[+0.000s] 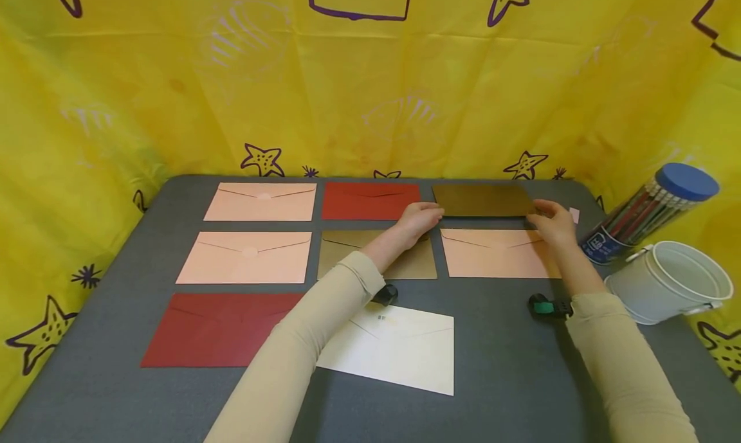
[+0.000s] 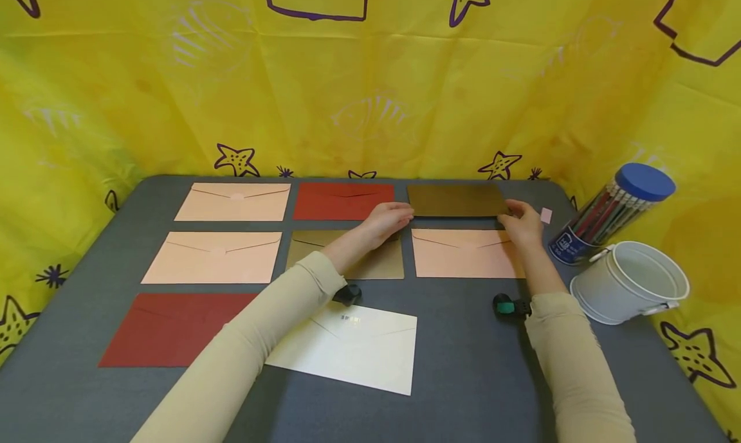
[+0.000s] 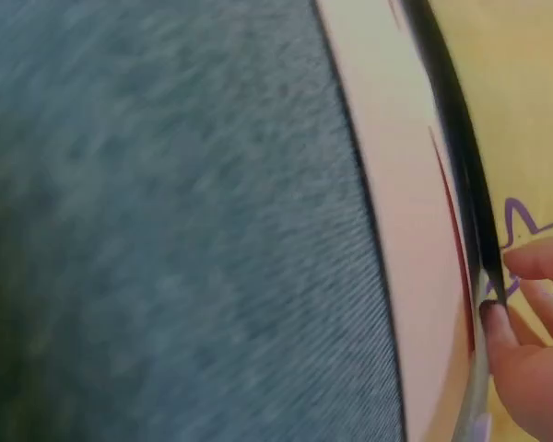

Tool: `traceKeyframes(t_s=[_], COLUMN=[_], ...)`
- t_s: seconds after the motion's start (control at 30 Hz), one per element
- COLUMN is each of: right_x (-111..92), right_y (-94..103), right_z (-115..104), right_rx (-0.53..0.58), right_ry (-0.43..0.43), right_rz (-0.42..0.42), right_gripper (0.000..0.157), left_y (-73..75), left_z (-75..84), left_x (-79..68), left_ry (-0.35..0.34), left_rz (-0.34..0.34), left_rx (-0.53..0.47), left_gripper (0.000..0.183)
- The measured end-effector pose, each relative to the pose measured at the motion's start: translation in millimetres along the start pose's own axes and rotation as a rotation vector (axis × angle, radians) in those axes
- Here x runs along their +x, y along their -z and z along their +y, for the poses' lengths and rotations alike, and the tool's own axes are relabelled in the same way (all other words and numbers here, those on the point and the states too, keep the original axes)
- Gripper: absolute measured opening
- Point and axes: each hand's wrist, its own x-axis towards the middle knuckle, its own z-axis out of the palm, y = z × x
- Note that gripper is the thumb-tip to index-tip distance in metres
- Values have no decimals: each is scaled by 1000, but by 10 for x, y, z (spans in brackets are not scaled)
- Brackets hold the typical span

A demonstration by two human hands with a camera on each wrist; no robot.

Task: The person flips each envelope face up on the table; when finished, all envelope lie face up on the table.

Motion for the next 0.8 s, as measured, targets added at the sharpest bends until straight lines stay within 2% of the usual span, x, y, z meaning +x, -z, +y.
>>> traceKeyframes(t_s=[0.17, 0.33, 0.43, 0.67, 0.8], right_x=[-22, -48, -75, -110, -139], right_y=[-8, -11, -19, -17, -56], right_z=[24, 54, 49, -20, -96], right_rx=[-115, -263, -297, -469, -542], right_ry=[65, 286, 383, 508, 583], right_rz=[57, 130, 139, 164, 167], right_gripper=[50, 39, 33, 26, 24], left_y=[16, 45, 76, 150, 180], left_z=[15, 34, 39, 80, 90], left_x=[13, 27, 14, -96, -123], left_ry=[-16, -21, -42, -121, -149], left_rz=[30, 25, 30, 72, 55], left_rx=[-84, -112, -81, 97, 134], left_gripper=[37, 34, 32, 28, 28])
